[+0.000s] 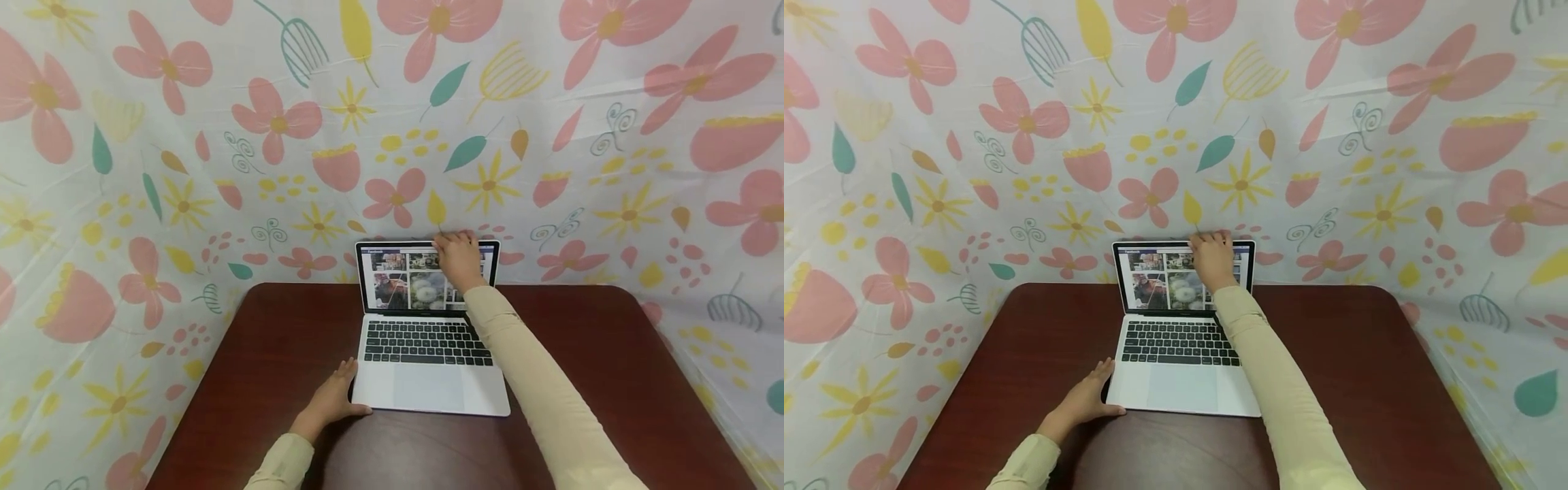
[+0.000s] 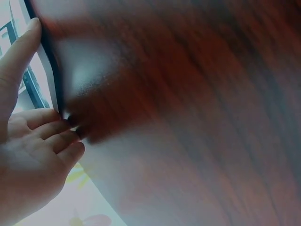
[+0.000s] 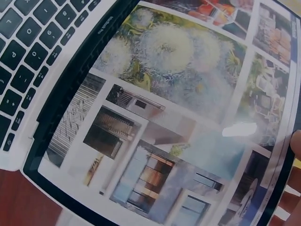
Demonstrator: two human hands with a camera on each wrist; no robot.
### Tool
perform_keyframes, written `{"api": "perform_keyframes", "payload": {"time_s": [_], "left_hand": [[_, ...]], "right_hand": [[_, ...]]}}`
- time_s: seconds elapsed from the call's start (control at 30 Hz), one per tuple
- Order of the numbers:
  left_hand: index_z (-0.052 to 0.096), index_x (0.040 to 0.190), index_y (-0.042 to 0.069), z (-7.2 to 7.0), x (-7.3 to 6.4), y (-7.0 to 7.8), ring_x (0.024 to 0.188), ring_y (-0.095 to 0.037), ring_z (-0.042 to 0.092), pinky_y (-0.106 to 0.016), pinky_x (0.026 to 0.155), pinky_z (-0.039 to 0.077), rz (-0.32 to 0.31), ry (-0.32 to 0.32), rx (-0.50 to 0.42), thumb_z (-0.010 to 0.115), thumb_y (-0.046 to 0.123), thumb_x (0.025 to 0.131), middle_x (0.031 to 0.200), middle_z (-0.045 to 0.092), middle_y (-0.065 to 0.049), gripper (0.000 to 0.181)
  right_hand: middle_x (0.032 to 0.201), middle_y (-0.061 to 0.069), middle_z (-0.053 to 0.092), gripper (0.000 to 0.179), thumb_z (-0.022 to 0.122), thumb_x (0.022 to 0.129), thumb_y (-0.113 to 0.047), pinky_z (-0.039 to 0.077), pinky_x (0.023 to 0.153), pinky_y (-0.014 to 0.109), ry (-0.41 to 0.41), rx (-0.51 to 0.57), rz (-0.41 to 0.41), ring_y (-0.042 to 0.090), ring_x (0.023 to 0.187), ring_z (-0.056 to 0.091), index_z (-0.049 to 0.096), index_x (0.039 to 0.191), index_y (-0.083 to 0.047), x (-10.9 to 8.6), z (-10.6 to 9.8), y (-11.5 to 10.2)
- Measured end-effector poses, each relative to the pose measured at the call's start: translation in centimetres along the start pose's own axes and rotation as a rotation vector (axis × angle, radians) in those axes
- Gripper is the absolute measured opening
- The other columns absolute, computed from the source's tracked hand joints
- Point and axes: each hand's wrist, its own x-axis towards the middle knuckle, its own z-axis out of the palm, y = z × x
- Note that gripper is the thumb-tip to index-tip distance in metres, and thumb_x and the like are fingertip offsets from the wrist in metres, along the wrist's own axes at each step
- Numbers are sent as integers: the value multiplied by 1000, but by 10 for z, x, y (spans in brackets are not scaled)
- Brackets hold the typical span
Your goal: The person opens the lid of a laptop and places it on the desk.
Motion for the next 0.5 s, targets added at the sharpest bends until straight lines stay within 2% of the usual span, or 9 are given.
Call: {"api": "perform_keyframes", "payload": {"time_s": [0.17, 0.33, 0.43, 0.5], "left_hand": [[32, 144, -11, -2, 3, 0, 139, -43, 28, -54, 107, 33, 14, -8, -4, 85, 45, 68, 150, 31, -28, 108], [32, 144, -12, -4, 3, 1, 139, -44, 27, -55, 107, 32, 13, -23, -8, 82, 45, 72, 149, 31, -29, 104], [33, 143, -12, -6, 2, 4, 139, -44, 28, -55, 108, 32, 1, -14, -27, 77, 44, 78, 149, 32, -30, 96], [34, 143, -10, -10, 0, 7, 139, -43, 29, -55, 107, 32, -12, 10, -35, 73, 43, 83, 148, 33, -29, 89]], "right_hand": [[126, 13, 61, 36, 49, 102, -25, 30, 107, 52, -80, -49, -78, 33, 119, 51, 58, 132, -8, -8, -12, 0], [146, 18, 42, 49, 44, 103, -27, 21, 113, 54, -189, -86, -153, 34, 136, 34, 39, 146, -4, -22, -19, 1], [151, 18, 34, 52, 44, 103, -28, 16, 115, 53, -201, -87, -180, 34, 141, 27, 35, 148, -4, -31, -22, 1], [151, 18, 34, 51, 44, 103, -28, 16, 115, 53, -180, -85, -189, 33, 142, 26, 36, 148, -4, -37, -26, 1]]}}
